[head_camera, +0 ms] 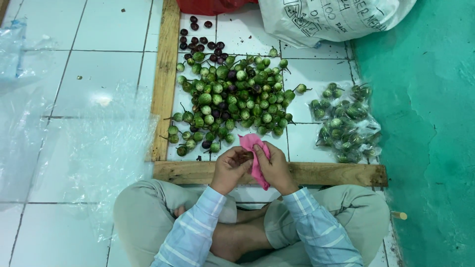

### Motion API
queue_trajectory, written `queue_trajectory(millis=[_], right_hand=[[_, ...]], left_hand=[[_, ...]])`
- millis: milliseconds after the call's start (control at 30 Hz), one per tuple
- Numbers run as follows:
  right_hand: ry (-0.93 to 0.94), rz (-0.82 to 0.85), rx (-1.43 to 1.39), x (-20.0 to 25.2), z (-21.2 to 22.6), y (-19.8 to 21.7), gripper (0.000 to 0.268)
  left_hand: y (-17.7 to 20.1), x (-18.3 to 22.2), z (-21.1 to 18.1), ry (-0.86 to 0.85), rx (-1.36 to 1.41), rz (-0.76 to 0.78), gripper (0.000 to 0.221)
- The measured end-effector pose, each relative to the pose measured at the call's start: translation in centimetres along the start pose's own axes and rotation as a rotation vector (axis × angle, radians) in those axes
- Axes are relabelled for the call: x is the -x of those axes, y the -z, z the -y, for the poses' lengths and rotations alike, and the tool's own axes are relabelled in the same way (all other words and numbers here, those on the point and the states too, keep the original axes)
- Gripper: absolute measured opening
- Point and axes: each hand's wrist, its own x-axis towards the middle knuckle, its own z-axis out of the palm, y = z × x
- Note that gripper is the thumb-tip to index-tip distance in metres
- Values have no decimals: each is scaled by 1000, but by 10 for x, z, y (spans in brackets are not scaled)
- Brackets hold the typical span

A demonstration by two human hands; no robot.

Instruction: Cleaning small green vegetables with a cloth and placing them into plastic bags

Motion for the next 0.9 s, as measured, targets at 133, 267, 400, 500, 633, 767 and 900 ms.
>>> queue_trajectory(millis=[133,267,400,500,633,767,900], right_hand=[[-31,-78,-227,3,34,5,34],[13,-172,-357,12,49,13,40],[257,-19,-76,21,58,-1,18],[284,10,89,11,48,-1,27],[270,-7,62,4,22,-1,19],[155,-104,-259,5,37,9,24],[-9,-66,-318,19,61,9,30]], left_hand=[[-12,-2,-23,146,192,-46,31],[-16,-2,-46,258,499,-68,33],[-14,-3,-21,293,548,-151,28],[3,-5,17,292,521,-135,26],[-10,-1,-18,284,511,-114,26],[-7,-6,-27,216,458,-79,28],[2,-6,-12,97,293,-67,34]])
